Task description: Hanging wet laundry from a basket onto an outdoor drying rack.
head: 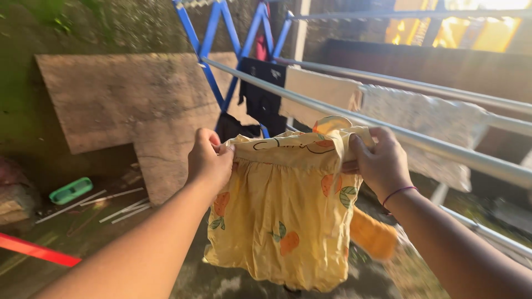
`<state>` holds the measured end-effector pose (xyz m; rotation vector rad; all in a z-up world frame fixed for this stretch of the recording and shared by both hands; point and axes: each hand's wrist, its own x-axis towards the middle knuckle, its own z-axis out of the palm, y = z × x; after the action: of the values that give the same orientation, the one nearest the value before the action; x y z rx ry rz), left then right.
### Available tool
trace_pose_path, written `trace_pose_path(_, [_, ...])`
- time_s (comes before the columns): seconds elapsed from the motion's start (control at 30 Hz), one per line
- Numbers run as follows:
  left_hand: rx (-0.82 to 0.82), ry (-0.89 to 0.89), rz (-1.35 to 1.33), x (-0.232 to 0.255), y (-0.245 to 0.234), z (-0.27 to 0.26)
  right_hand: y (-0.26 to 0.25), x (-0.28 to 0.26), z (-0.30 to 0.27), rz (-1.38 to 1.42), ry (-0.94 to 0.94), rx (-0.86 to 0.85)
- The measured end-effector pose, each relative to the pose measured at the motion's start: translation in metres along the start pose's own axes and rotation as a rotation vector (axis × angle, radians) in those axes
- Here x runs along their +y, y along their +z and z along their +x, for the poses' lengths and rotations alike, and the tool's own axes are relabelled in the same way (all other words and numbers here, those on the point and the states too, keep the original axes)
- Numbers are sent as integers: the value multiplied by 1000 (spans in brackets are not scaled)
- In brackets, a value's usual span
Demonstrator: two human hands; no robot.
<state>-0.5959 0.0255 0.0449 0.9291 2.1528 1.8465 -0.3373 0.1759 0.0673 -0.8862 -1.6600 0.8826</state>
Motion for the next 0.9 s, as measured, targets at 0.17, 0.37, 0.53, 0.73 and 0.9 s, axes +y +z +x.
trace_pose_path(0.17, [52, 259, 78, -15, 11, 70, 36, -32, 34, -32, -182, 78])
trace_pose_path(0.37, [152, 470, 215, -27, 28, 137, 68, 0, 110, -39, -451, 52])
trace_pose_path(0.53, [137, 564, 228, -30, 38, 169, 97, 23, 154, -177, -700, 37])
trace_pose_path(0.73, [74, 613, 249, -48, 49, 212, 148, 25, 181, -401, -859, 113])
trace_pose_path(0.9, [15, 651, 327, -60, 48, 262, 203, 18, 202, -535, -745, 35])
